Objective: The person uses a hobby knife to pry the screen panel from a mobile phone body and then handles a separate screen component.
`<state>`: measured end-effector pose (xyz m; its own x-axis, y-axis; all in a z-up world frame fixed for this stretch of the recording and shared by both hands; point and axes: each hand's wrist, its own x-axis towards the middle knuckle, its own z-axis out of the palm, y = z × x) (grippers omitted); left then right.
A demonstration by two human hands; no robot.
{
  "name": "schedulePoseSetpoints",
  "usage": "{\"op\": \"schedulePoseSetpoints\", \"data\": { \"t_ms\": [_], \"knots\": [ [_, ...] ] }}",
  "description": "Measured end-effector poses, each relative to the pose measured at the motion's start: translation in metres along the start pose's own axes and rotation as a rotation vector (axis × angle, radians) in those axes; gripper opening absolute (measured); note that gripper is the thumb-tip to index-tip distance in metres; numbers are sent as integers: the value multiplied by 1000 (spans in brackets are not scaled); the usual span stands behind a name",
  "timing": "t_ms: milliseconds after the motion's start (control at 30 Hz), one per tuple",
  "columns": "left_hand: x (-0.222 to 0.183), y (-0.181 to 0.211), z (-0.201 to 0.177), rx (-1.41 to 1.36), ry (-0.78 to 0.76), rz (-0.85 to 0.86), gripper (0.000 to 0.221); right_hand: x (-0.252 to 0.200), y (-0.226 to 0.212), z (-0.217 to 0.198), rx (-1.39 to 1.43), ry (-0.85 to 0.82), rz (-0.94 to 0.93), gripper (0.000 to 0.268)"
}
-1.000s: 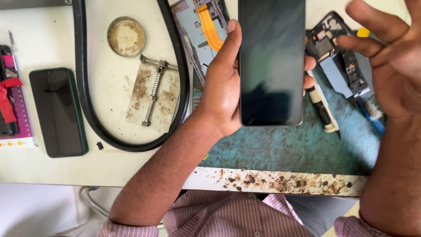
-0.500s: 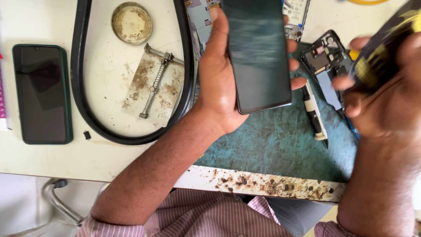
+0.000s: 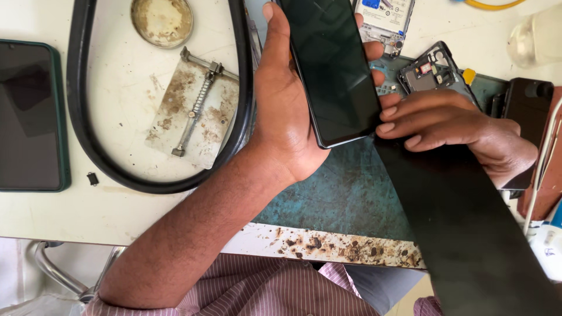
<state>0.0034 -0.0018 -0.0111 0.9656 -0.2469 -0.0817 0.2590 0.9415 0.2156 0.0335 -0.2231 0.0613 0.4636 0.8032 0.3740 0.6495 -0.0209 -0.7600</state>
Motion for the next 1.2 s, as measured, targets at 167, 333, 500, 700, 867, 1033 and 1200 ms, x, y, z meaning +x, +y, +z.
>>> {"op": "schedulePoseSetpoints", "data": {
  "t_ms": [167,333,500,700,867,1033,1200],
  "knots": [
    [-1,0,1,-1,7,11,76,9,9,6,-56,7,-102,35],
    [1,-1,1,10,29,14,75,2,-31,21,-147,115,238,21],
    [1,-3,0,-4,13,26,72,10,-39,24,-41,183,289,26],
    [2,-3,0,-14,31,6,71,7,-40,32,-73,230,301,25],
    [4,-2,0,20,100,-31,69,9,-2,6,-131,-32,53,39],
    [3,-7,1,192,123,111,67,-11,-9,23,-18,109,221,31],
    [2,-7,7,259,165,159,70,-10,-14,35,-99,138,187,30]
  ]
}}
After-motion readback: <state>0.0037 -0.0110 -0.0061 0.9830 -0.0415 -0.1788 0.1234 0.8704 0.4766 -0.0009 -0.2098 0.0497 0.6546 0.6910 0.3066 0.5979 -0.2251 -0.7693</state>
